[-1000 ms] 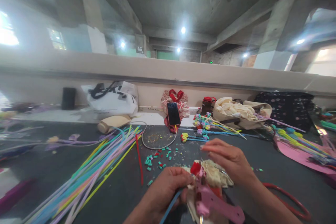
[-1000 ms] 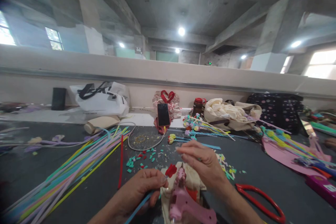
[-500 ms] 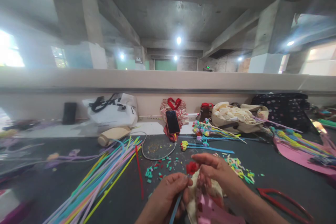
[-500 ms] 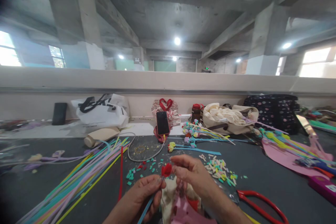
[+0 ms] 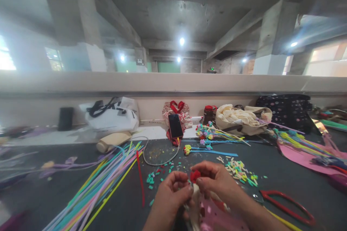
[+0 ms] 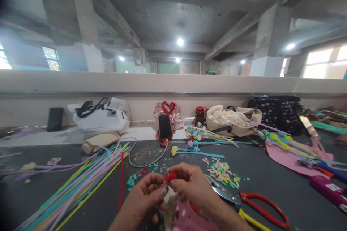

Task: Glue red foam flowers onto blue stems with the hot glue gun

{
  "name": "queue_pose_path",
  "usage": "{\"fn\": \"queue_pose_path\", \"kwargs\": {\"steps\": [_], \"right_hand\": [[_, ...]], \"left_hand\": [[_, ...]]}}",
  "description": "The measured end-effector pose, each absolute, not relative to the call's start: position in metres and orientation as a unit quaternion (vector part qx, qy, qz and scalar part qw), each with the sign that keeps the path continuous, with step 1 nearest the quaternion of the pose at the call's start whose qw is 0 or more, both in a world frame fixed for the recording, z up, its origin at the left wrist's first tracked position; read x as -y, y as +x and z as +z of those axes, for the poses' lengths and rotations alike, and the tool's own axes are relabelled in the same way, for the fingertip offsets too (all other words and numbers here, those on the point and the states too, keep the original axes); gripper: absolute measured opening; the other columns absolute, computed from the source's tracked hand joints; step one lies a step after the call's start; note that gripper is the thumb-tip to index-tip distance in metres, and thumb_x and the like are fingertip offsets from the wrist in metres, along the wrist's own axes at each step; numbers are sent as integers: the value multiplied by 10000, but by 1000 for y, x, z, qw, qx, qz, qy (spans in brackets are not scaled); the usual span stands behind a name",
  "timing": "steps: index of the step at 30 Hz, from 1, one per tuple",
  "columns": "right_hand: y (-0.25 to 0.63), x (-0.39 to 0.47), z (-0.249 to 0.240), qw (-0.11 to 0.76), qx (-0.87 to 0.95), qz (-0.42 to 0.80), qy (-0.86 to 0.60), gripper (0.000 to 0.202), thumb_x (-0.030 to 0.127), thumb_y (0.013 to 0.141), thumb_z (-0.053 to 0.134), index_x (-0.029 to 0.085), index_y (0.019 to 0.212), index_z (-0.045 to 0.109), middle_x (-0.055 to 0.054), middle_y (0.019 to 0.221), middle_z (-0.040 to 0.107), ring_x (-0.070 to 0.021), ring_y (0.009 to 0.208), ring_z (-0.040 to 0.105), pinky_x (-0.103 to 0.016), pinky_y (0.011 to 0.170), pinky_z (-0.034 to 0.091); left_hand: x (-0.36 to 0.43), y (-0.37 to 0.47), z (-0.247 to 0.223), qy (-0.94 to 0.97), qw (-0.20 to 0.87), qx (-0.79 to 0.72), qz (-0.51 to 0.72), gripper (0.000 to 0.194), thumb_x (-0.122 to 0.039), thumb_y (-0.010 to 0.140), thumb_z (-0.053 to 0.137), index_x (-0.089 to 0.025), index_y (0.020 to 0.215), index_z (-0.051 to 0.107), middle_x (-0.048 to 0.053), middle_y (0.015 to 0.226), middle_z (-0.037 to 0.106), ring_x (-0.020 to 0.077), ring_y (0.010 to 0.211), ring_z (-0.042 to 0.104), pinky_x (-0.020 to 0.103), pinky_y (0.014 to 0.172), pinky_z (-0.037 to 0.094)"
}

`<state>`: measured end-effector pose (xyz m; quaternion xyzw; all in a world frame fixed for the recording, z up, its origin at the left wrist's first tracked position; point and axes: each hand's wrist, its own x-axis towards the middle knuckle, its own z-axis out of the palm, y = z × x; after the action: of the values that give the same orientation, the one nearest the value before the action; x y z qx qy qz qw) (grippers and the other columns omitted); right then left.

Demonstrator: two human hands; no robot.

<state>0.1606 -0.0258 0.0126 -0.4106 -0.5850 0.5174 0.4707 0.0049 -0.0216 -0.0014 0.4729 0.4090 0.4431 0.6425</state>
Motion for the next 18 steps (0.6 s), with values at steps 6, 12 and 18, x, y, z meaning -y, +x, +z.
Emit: {"fn": "queue_pose_path", "kwargs": {"steps": [6, 12, 18], "right_hand": [[158, 26, 13, 473, 574, 516, -425, 197, 237, 643, 660, 163, 824, 637, 23, 645, 617, -51, 424, 443, -167, 410, 371], [157, 24, 7, 477, 573, 518, -419, 192, 222, 649, 653, 162, 830, 635, 31, 626, 602, -44, 412, 434, -161, 402, 358], [159, 24, 9, 471, 577, 529, -407, 247, 202, 632, 654, 157, 871, 618, 12, 696, 619, -52, 453, 460, -164, 418, 364]], "left_hand": [[26, 8, 4, 504, 571, -446, 470, 323, -300, 548, 665, -170, 822, 554, -35, 629, 532, 104, 437, 542, 187, 330, 403], [27, 8, 7, 520, 569, -445, 455, 300, -278, 583, 640, -136, 842, 591, -29, 550, 532, 96, 405, 518, 172, 310, 390], [26, 8, 4, 489, 591, -431, 474, 293, -259, 555, 671, -142, 812, 591, -36, 528, 535, 109, 402, 538, 161, 292, 374]]}}
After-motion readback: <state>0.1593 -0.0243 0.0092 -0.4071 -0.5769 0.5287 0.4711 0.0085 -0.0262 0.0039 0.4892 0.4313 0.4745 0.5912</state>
